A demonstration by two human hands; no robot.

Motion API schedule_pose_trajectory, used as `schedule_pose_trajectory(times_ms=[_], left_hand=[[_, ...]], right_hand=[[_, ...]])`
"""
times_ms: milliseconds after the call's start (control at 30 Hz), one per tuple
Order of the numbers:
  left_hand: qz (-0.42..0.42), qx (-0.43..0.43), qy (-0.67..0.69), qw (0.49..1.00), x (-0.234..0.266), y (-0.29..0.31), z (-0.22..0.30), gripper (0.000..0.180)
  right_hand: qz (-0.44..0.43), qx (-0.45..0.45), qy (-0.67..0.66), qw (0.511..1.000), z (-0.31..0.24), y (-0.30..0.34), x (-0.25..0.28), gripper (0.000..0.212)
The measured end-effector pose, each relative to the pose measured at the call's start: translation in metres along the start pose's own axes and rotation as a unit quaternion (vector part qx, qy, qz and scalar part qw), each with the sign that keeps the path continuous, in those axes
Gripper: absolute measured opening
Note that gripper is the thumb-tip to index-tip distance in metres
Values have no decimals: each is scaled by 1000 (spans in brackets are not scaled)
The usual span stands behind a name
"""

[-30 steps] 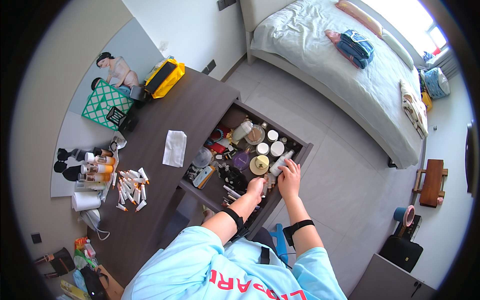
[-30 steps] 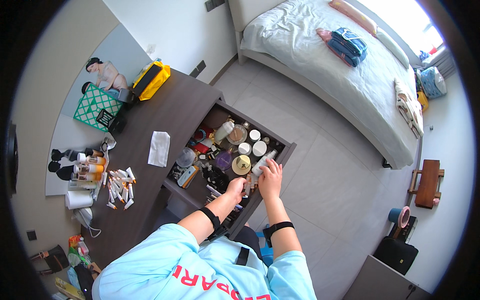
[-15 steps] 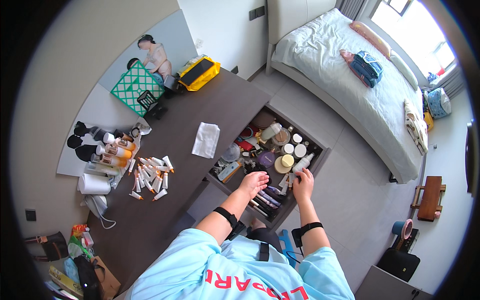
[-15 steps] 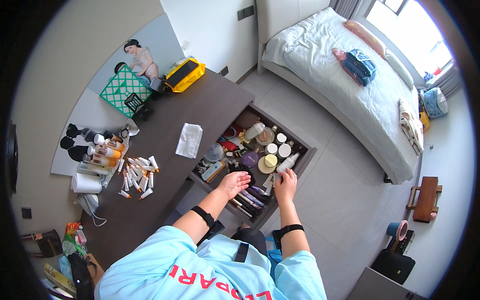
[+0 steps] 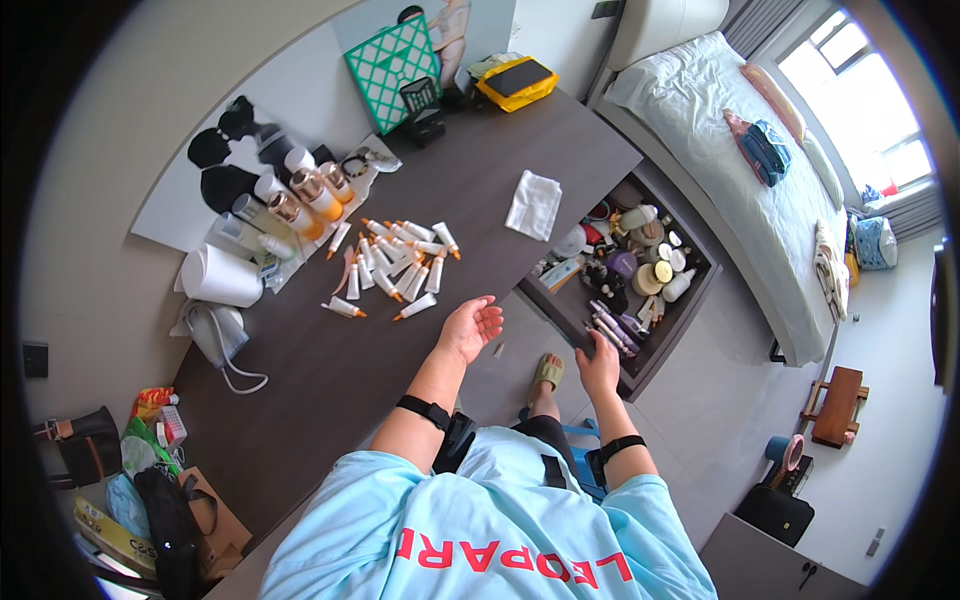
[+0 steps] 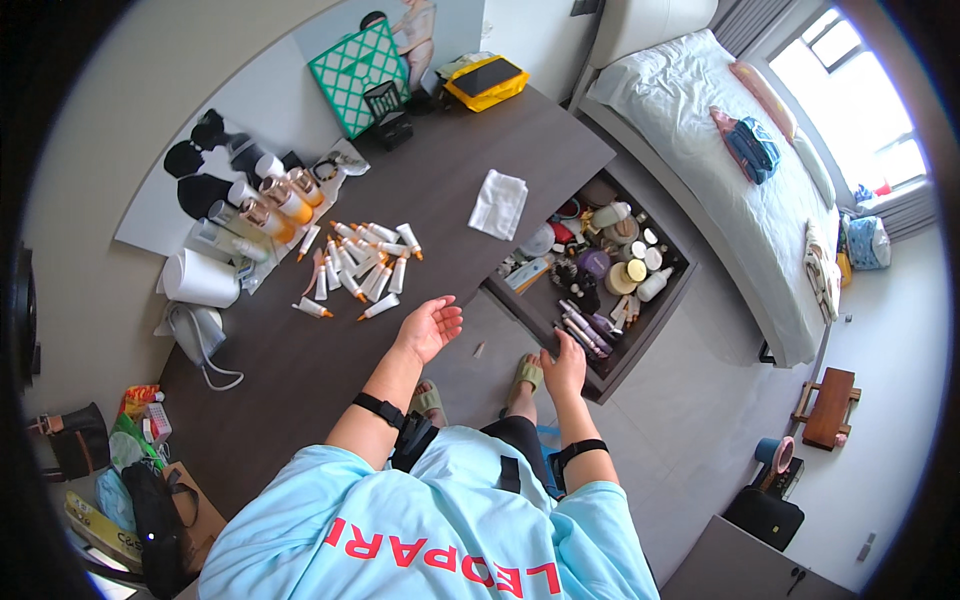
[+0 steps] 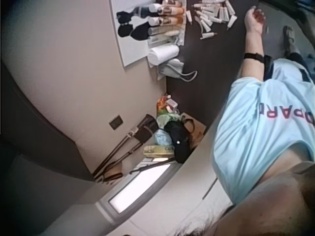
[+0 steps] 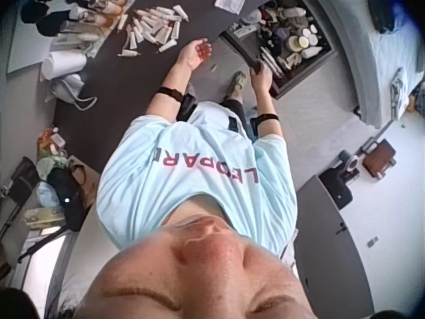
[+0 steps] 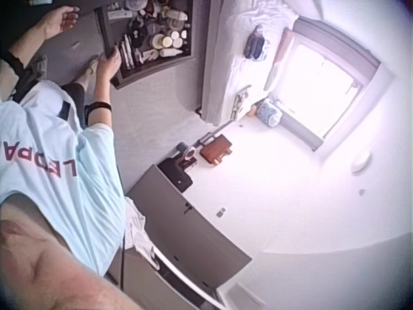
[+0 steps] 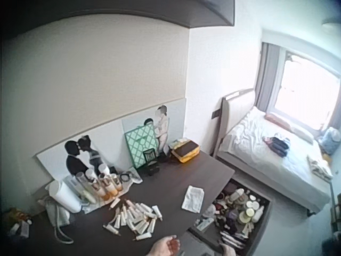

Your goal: Organizing and tidying various skincare tubes, jars, and face masks on a desk and in drawers.

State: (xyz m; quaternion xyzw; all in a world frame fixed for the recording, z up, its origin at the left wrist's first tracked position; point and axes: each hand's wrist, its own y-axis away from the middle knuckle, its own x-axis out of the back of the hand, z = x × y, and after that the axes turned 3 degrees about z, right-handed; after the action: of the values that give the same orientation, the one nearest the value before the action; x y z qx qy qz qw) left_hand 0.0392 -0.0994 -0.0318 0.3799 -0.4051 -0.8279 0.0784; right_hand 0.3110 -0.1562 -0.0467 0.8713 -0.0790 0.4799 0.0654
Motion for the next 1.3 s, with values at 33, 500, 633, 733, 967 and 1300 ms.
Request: schedule_pose_trajectory(times_ms=[33, 500, 633, 733, 967, 1300], left_hand=[[1, 1, 2, 1000, 10, 6, 3, 20], [-68, -20, -49, 996, 54, 47, 9, 22], [-9, -86, -86, 993, 61, 65, 22, 19], [72, -168, -152, 971, 75, 69, 29, 16], [241, -257, -224, 909, 91, 61, 8, 22], [371, -363, -441, 732, 68, 63, 4, 32]], right_hand=[[16, 24, 31, 999, -2, 4, -7, 55], [-78, -35, 241, 967, -42, 15, -19, 90], [-72, -110, 262, 956, -62, 8, -31, 93], [-89, 18, 212, 973, -79, -6, -32, 89], [-165, 267, -74, 947, -140, -36, -51, 25], [-215, 407, -58, 886, -207, -75, -52, 26]])
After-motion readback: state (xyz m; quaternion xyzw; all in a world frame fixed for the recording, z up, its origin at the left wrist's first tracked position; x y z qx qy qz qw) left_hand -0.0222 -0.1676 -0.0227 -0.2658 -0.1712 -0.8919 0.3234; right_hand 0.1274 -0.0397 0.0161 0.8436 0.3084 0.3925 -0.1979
